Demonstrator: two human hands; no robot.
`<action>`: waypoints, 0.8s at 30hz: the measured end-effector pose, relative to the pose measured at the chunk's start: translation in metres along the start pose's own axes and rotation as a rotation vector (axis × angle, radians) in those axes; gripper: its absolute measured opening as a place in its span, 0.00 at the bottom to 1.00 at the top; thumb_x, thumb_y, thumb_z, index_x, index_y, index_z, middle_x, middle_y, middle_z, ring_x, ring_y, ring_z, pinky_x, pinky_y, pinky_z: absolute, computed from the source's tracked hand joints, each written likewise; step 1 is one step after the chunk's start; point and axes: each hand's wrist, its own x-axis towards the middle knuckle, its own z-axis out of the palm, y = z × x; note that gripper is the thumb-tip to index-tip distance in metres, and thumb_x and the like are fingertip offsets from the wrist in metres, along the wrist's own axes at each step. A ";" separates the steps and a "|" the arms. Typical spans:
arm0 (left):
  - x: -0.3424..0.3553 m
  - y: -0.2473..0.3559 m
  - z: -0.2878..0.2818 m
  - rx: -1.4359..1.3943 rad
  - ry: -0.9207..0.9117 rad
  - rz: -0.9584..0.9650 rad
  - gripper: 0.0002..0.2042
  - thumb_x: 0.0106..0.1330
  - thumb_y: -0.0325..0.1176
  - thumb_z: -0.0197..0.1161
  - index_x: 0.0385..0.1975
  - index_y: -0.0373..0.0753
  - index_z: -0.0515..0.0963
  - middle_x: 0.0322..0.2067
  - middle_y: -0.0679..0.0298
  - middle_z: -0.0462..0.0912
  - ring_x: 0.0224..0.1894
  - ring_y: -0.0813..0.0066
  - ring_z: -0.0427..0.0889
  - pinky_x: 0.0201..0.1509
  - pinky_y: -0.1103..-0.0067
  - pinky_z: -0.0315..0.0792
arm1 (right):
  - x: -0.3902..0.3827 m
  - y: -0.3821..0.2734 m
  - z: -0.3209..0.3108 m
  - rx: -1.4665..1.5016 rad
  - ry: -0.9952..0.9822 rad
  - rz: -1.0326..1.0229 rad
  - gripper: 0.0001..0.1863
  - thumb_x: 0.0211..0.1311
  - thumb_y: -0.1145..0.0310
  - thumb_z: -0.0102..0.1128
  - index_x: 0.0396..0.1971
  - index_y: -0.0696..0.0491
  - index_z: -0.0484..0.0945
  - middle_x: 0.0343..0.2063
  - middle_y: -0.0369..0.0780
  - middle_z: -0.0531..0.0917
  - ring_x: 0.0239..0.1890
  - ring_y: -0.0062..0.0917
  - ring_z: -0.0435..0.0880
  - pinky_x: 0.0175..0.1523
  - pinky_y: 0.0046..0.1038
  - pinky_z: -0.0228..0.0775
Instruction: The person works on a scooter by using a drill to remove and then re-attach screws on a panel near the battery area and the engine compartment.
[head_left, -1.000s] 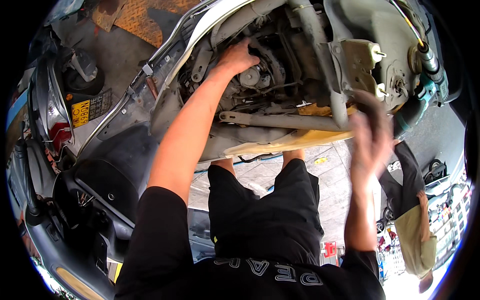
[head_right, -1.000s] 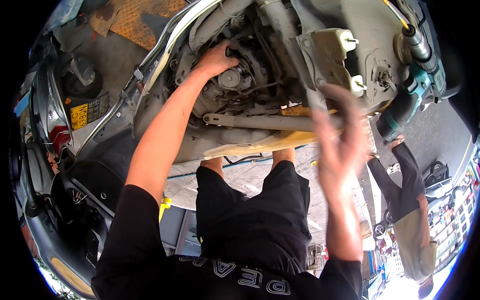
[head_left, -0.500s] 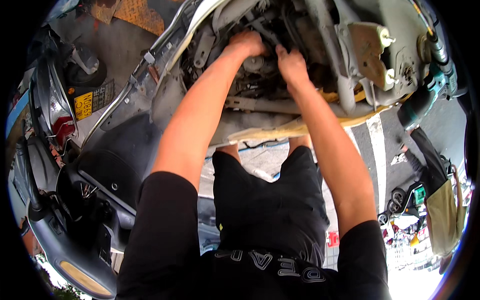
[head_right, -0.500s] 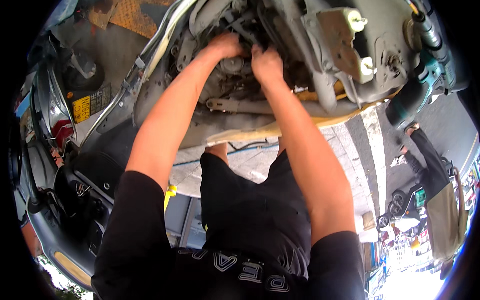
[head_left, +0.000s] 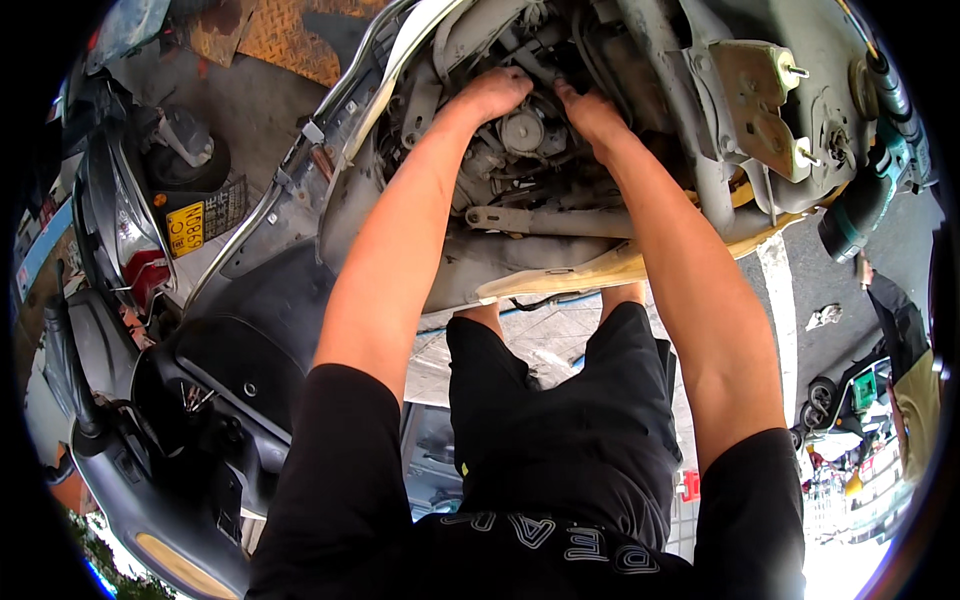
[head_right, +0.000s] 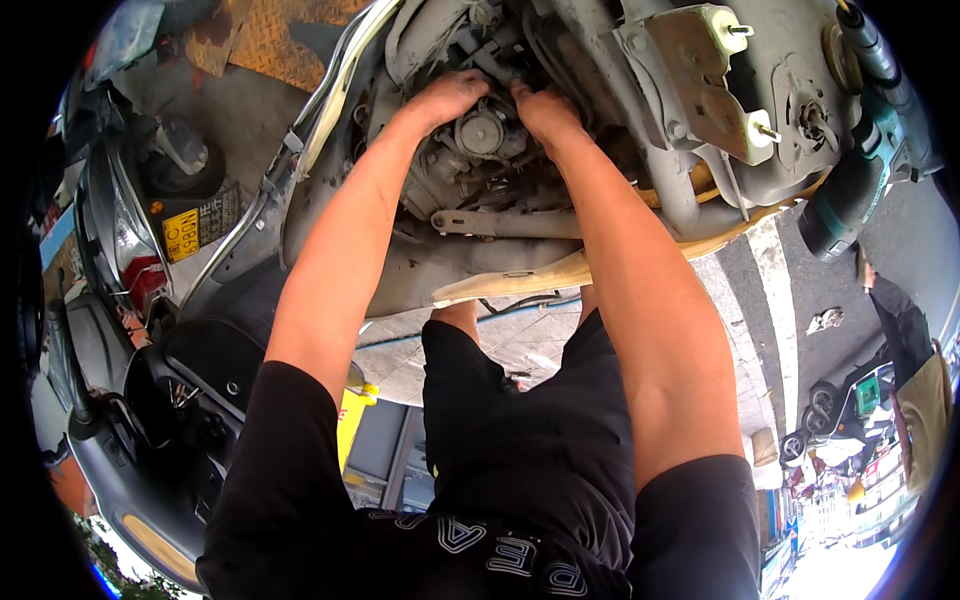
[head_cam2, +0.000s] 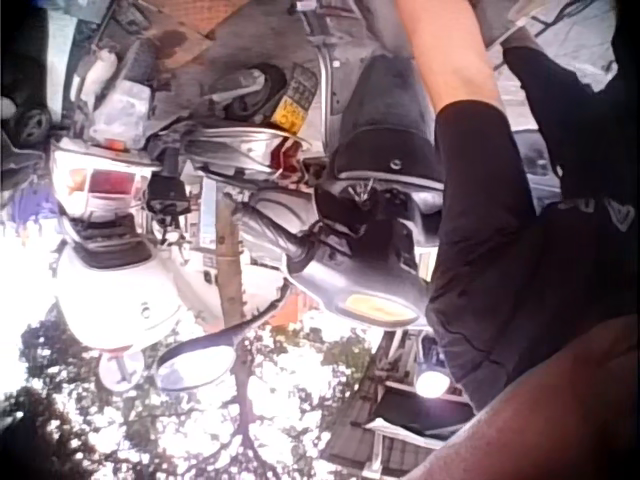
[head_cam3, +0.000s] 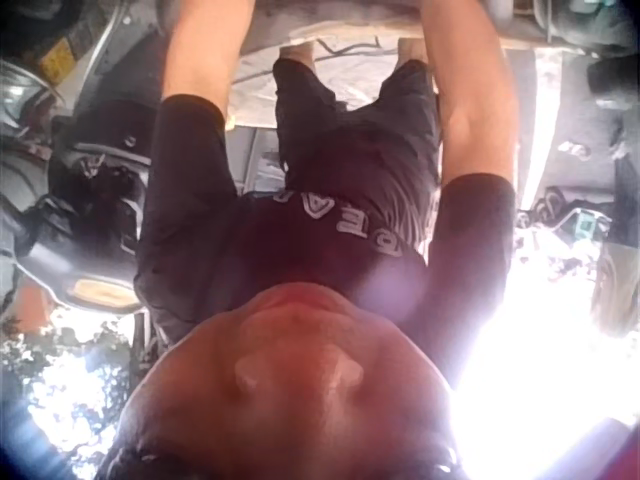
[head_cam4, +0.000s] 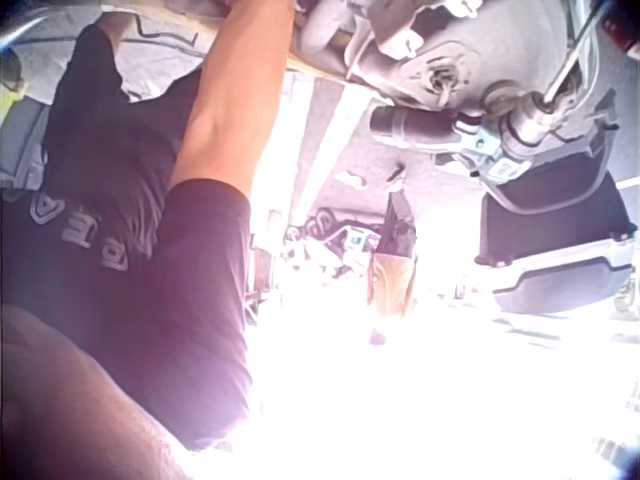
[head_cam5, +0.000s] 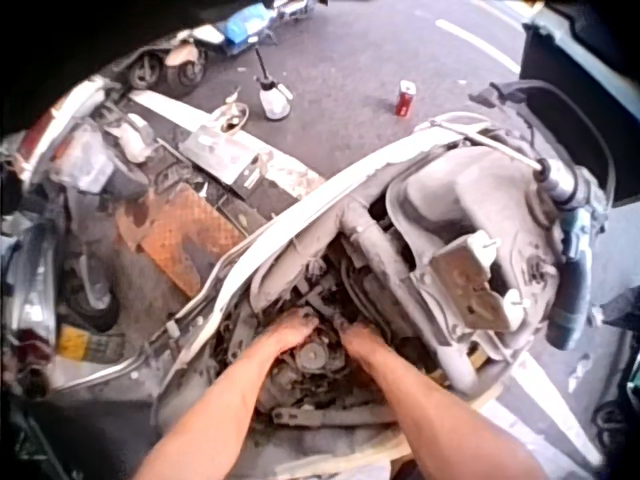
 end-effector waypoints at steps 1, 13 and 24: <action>-0.002 0.002 0.002 -0.002 0.025 -0.013 0.20 0.64 0.44 0.54 0.49 0.37 0.77 0.45 0.54 0.81 0.48 0.61 0.78 0.53 0.72 0.69 | 0.001 -0.002 -0.003 0.016 -0.072 0.049 0.43 0.59 0.41 0.56 0.60 0.65 0.65 0.62 0.56 0.67 0.66 0.45 0.64 0.65 0.39 0.59; -0.018 0.002 0.010 -0.387 0.063 -0.043 0.15 0.61 0.39 0.59 0.42 0.37 0.78 0.38 0.61 0.80 0.41 0.72 0.75 0.45 0.76 0.69 | 0.003 0.009 -0.001 0.159 -0.062 0.001 0.39 0.52 0.46 0.67 0.51 0.67 0.73 0.53 0.55 0.77 0.56 0.41 0.76 0.58 0.35 0.66; -0.013 -0.008 0.013 -0.465 0.101 0.004 0.14 0.59 0.39 0.59 0.39 0.37 0.78 0.35 0.63 0.80 0.38 0.73 0.73 0.45 0.76 0.68 | 0.004 0.012 0.000 0.130 -0.097 -0.034 0.46 0.51 0.41 0.67 0.55 0.68 0.68 0.56 0.54 0.74 0.59 0.37 0.72 0.60 0.33 0.63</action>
